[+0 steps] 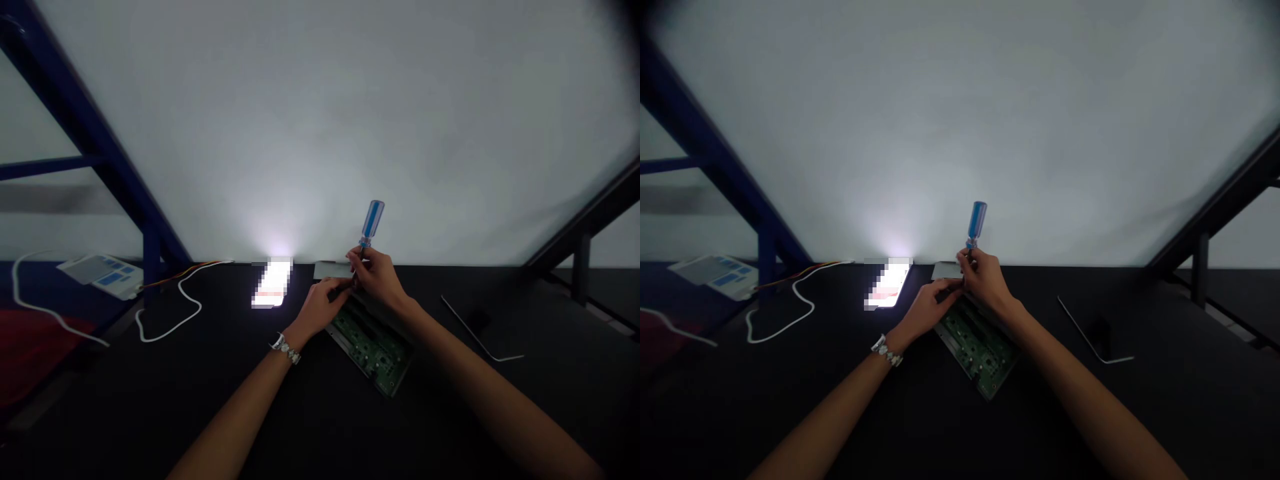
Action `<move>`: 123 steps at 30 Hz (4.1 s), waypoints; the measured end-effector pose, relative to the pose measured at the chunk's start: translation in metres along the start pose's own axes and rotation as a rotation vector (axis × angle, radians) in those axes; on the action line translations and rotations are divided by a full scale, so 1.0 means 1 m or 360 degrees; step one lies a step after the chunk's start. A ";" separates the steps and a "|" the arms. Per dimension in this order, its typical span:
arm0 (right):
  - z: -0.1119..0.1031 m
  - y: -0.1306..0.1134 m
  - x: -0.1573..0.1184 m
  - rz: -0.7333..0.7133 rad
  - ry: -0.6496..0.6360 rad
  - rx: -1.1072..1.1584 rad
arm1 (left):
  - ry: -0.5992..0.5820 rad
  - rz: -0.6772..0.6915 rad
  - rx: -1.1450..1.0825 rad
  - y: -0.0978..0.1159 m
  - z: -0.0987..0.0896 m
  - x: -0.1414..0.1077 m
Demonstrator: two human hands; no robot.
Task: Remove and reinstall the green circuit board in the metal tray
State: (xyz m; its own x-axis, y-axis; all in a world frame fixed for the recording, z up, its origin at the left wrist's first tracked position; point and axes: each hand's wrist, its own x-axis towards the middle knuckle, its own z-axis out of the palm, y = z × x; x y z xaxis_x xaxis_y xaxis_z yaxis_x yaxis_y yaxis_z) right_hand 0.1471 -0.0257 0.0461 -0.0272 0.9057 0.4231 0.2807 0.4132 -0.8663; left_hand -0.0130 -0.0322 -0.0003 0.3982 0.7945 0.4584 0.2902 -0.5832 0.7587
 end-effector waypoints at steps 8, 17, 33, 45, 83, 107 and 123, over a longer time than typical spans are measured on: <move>0.003 0.000 -0.005 -0.0180 -0.0041 -0.0231 | 0.0094 -0.0065 0.0042 -0.007 0.003 0.002; 0.004 0.000 -0.004 -0.0165 -0.0068 -0.0170 | 0.0110 -0.0125 0.0121 -0.009 0.006 0.001; 0.005 -0.016 -0.014 -0.0026 0.0326 0.0037 | 0.0187 -0.0018 0.0301 -0.004 0.010 -0.001; 0.005 -0.015 -0.009 -0.0055 0.0232 0.0017 | -0.0183 -0.0081 0.0765 -0.008 -0.008 -0.006; 0.010 -0.001 0.002 -0.0188 0.0139 -0.0015 | -0.0136 0.0086 0.0634 -0.020 -0.005 -0.002; -0.006 0.003 0.011 0.0005 -0.0316 0.0276 | -0.0055 0.0013 0.0259 -0.016 -0.013 0.023; -0.006 0.005 0.008 -0.0042 -0.0167 -0.0022 | 0.0091 -0.0078 0.0286 -0.015 -0.004 0.028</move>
State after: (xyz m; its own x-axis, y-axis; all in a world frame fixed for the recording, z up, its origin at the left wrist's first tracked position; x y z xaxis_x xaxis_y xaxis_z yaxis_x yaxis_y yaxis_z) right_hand 0.1541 -0.0167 0.0467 -0.1349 0.8998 0.4150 0.2915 0.4363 -0.8513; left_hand -0.0101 -0.0010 0.0033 0.3312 0.8281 0.4523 0.4606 -0.5603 0.6884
